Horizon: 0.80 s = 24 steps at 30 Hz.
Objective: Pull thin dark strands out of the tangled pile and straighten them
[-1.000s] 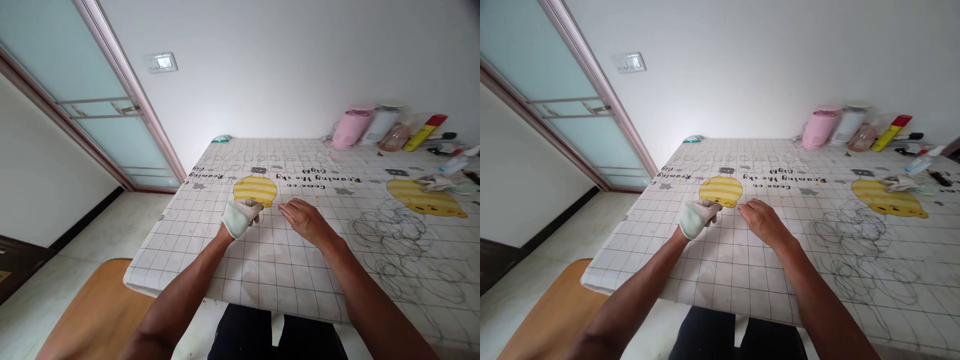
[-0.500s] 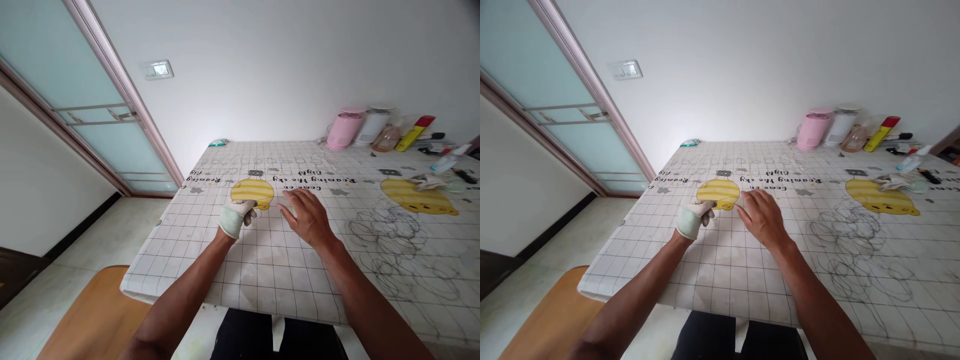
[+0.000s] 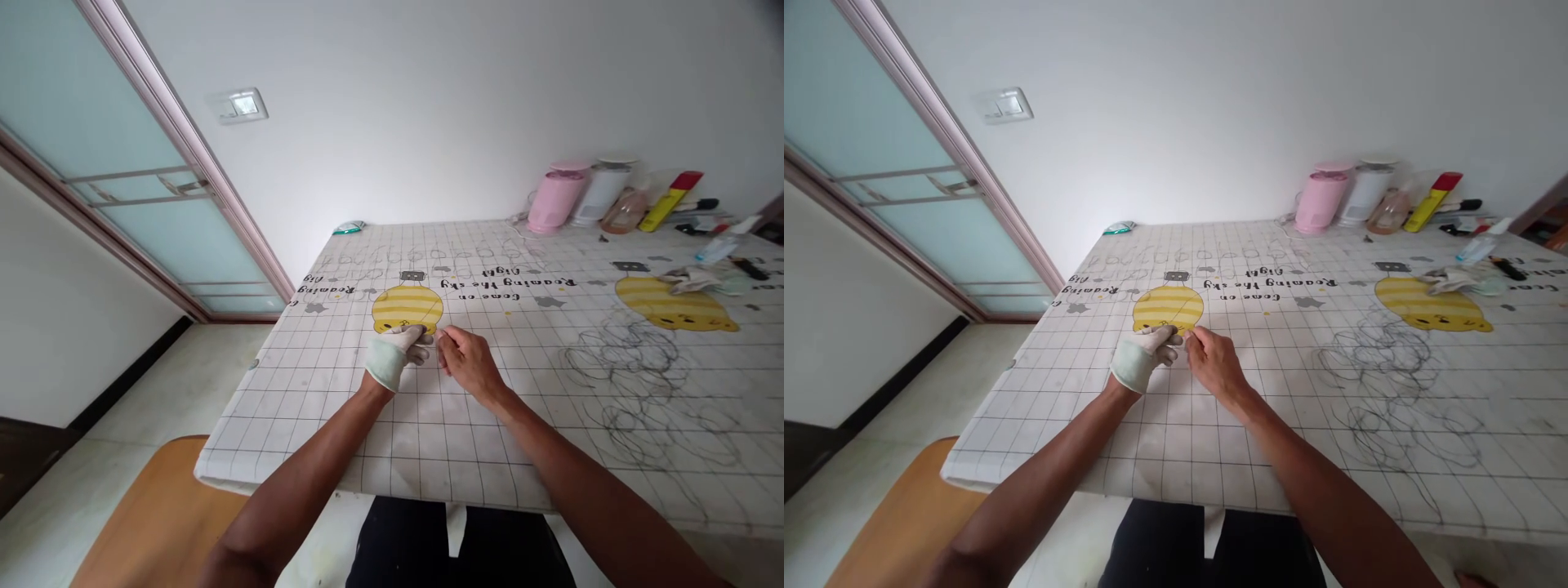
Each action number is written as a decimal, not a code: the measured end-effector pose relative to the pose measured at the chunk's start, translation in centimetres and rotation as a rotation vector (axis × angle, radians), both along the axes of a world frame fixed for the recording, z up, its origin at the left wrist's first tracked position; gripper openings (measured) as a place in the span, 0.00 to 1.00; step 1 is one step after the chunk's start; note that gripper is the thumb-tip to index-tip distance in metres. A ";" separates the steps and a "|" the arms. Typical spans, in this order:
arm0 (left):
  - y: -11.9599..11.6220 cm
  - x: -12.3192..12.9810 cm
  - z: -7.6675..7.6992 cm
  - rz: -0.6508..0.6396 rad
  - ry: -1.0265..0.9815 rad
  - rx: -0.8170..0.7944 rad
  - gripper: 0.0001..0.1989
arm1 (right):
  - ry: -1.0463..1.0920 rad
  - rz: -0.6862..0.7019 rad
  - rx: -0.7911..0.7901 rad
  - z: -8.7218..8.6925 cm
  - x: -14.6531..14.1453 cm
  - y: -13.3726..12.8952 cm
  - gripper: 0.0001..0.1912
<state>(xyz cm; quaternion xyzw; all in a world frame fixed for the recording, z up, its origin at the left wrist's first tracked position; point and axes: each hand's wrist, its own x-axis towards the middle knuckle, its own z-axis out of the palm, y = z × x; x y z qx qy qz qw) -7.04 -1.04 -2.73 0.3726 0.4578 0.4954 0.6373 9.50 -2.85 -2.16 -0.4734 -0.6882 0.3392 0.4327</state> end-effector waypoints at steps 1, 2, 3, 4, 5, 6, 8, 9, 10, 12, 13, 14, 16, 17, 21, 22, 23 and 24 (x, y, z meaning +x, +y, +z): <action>0.0 -0.2 0.0 -0.005 0.009 0.013 0.13 | -0.031 0.000 0.025 -0.1 0.4 0.2 0.23; 0.1 -0.5 0.1 -0.006 0.021 0.027 0.14 | -0.067 0.004 0.050 -0.2 0.8 0.5 0.23; 0.3 -0.8 0.2 -0.002 0.036 0.037 0.16 | -0.107 0.013 0.077 -0.3 1.2 0.7 0.22; 0.5 -1.2 0.3 0.002 0.051 0.047 0.18 | -0.152 0.026 0.105 -0.4 1.5 0.9 0.22; 0.7 -1.7 0.5 0.002 0.063 0.059 0.20 | -0.199 0.044 0.133 -0.4 1.8 1.0 0.22; 0.9 -2.2 0.6 -0.009 0.073 0.072 0.22 | -0.242 0.067 0.157 -0.5 2.0 1.2 0.21; 1.3 -3.3 0.9 -0.079 0.092 0.108 0.23 | -0.306 0.129 0.181 -0.7 2.2 1.2 0.21; 1.4 -3.8 0.9 -0.125 0.113 0.122 0.23 | -0.328 0.166 0.179 -0.7 2.3 1.2 0.21; 1.5 -4.2 1.0 -0.169 0.133 0.130 0.23 | -0.344 0.207 0.170 -0.8 2.3 1.1 0.21; 1.6 -4.7 0.9 -0.229 0.161 0.127 0.22 | -0.375 0.291 0.156 -0.8 2.2 0.9 0.21; 1.7 -4.9 0.8 -0.248 0.161 0.119 0.21 | -0.389 0.325 0.154 -0.7 2.1 0.7 0.21; 1.7 -5.0 0.8 -0.258 0.156 0.113 0.20 | -0.401 0.352 0.151 -0.6 2.1 0.6 0.21; 1.7 -5.1 0.8 -0.268 0.142 0.108 0.19 | -0.413 0.386 0.138 -0.5 2.1 0.3 0.21; 1.7 -5.1 0.8 -0.270 0.141 0.110 0.18 | -0.414 0.394 0.124 -0.4 2.1 0.3 0.21; 1.3 -5.0 1.4 -0.300 0.184 0.117 0.18 | -0.420 0.406 0.100 -0.4 2.1 0.2 0.22; 1.2 -4.9 1.6 -0.309 0.199 0.119 0.18 | -0.422 0.413 0.098 -0.5 2.1 0.3 0.22; 1.2 -4.9 1.7 -0.315 0.211 0.121 0.18 | -0.422 0.422 0.093 -0.6 2.2 0.3 0.23; 1.2 -4.9 1.8 -0.320 0.217 0.119 0.18 | -0.419 0.435 0.083 -0.6 2.2 0.3 0.23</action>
